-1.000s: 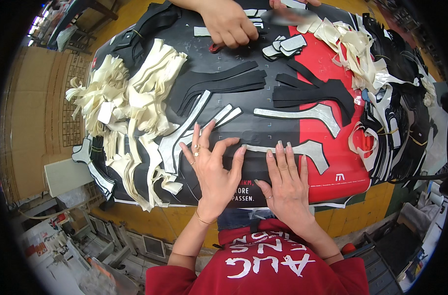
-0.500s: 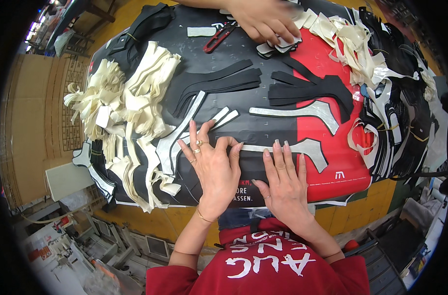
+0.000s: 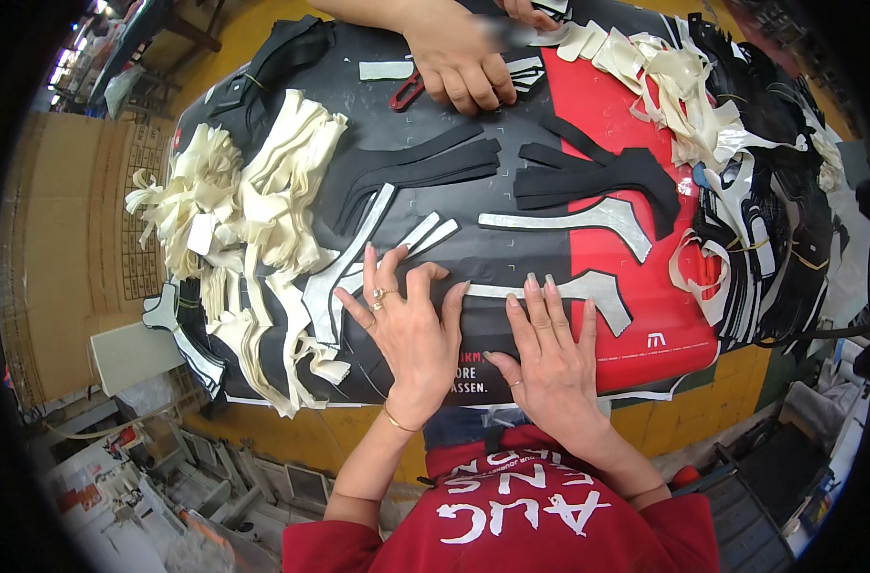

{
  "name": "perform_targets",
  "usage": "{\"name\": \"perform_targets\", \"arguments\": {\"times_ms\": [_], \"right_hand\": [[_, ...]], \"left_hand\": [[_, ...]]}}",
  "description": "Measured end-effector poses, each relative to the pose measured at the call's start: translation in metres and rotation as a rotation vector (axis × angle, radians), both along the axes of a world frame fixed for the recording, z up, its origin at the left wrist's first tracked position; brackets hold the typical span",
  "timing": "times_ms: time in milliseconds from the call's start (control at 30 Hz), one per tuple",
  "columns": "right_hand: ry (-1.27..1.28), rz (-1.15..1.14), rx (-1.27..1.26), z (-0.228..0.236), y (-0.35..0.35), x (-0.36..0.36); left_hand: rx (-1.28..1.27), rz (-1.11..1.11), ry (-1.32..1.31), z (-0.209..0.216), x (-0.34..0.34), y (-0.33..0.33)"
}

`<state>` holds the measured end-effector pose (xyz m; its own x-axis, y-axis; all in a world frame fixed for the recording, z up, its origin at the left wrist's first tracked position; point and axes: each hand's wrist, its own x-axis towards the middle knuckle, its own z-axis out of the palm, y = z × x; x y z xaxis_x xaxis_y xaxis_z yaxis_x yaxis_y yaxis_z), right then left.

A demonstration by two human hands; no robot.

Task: The person assembles gloves by placing white fabric pieces onto black glove-shaped cutouts on a table. They repeatedly pick up white pieces, align them on the black base, and press them into place. Another person works nearby on similar items.

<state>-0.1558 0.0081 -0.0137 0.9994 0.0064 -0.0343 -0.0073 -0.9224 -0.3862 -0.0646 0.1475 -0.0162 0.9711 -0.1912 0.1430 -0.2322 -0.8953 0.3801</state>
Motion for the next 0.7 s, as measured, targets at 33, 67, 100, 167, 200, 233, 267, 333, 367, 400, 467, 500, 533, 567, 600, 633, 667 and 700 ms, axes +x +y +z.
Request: {"name": "perform_targets", "arguments": {"times_ms": [33,67,100,167,200,233,267,333,367,400,467,500,533,567,600,633,667,700], "right_hand": [[-0.005,-0.007,0.013,0.000,0.000,0.000],[-0.011,-0.014,0.024,0.000,0.000,0.000],[-0.020,-0.016,0.024,-0.001,0.000,0.001],[-0.031,-0.027,0.026,-0.003,0.000,0.002],[-0.033,-0.025,0.003,-0.005,0.000,0.001],[-0.038,-0.021,-0.020,-0.006,0.000,0.001],[-0.054,-0.022,-0.039,-0.007,0.000,0.001],[-0.044,-0.009,0.002,-0.009,-0.002,0.000],[-0.046,-0.008,0.021,-0.009,-0.006,-0.001],[-0.031,-0.006,0.077,-0.009,-0.011,-0.002],[-0.007,-0.013,0.181,-0.007,-0.027,-0.008],[-0.022,-0.063,0.129,-0.005,-0.036,-0.012],[-0.017,-0.102,0.114,-0.004,-0.045,-0.017],[-0.023,-0.133,0.094,-0.002,-0.053,-0.022],[-0.036,-0.170,0.080,-0.001,-0.059,-0.027],[-0.039,-0.184,0.025,0.000,-0.061,-0.033],[-0.045,-0.210,0.009,-0.001,-0.061,-0.036],[-0.067,-0.234,0.003,-0.002,-0.062,-0.037]], "left_hand": [[-0.012,0.005,-0.009,-0.001,-0.001,0.002],[-0.054,-0.031,-0.029,-0.001,-0.002,0.004],[-0.096,-0.070,-0.049,-0.001,-0.004,0.007],[-0.150,-0.235,-0.104,0.001,-0.009,0.016],[-0.138,-0.323,0.000,0.002,-0.014,0.017],[-0.148,-0.414,0.084,0.002,-0.020,0.018],[-0.155,-0.504,0.168,0.002,-0.026,0.018],[-0.004,-0.593,0.316,-0.003,-0.030,0.016],[0.005,-0.586,0.309,-0.004,-0.031,0.016],[0.005,-0.578,0.333,-0.006,-0.031,0.015],[0.098,-0.562,0.292,-0.006,-0.033,0.014],[0.123,-0.554,0.249,-0.006,-0.034,0.013],[0.149,-0.546,0.265,-0.006,-0.035,0.011],[0.162,-0.540,0.249,-0.006,-0.035,0.011],[0.178,-0.530,0.234,-0.006,-0.035,0.009],[0.151,-0.529,0.279,-0.005,-0.036,0.009],[0.155,-0.537,0.251,-0.005,-0.036,0.008],[0.157,-0.532,0.236,-0.006,-0.037,0.008]]}}
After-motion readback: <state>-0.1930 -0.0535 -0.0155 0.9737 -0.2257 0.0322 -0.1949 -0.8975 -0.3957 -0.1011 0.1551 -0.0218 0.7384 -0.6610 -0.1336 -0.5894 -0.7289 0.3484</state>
